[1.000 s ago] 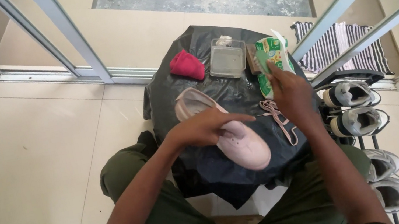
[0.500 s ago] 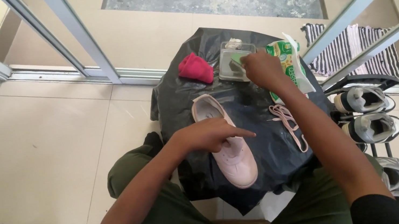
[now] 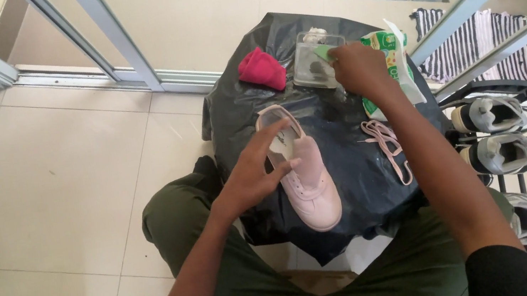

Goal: The person scrubs a pink shoe with a green brush, repeatedly dipping the brush into a container of water. The person holds the shoe with one hand and scrubs the upper and toe areas with the other hand throughout the video.

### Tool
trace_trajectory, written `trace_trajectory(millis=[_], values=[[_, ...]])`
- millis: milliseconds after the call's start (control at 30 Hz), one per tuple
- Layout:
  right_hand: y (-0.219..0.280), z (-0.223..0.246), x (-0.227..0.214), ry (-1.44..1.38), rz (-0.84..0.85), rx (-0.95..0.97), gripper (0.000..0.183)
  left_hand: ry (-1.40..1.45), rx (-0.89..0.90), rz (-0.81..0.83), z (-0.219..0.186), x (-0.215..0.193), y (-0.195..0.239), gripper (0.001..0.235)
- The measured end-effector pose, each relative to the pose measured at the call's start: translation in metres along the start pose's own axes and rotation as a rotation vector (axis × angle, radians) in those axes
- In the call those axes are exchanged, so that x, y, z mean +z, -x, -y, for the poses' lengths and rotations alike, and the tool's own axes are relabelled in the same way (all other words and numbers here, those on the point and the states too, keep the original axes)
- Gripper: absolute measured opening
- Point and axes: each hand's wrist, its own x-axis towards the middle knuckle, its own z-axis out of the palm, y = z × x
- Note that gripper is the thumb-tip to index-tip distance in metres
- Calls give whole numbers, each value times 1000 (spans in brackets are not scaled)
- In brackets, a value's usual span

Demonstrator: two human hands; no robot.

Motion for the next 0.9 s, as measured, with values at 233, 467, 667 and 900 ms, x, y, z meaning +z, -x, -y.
trace_trajectory(millis=[233, 467, 667, 900], values=[[26, -5, -13, -72, -81, 80, 35, 122, -360, -349, -11, 48, 50, 56], [63, 2, -39, -388, -223, 19, 33, 324, -780, -202, -36, 97, 98, 76], [118, 22, -63, -974, -156, 110, 27, 837, -908, -267, -25, 140, 120, 77], [183, 29, -41, -1132, -56, 151, 19, 532, -633, -505, -22, 172, 123, 103]])
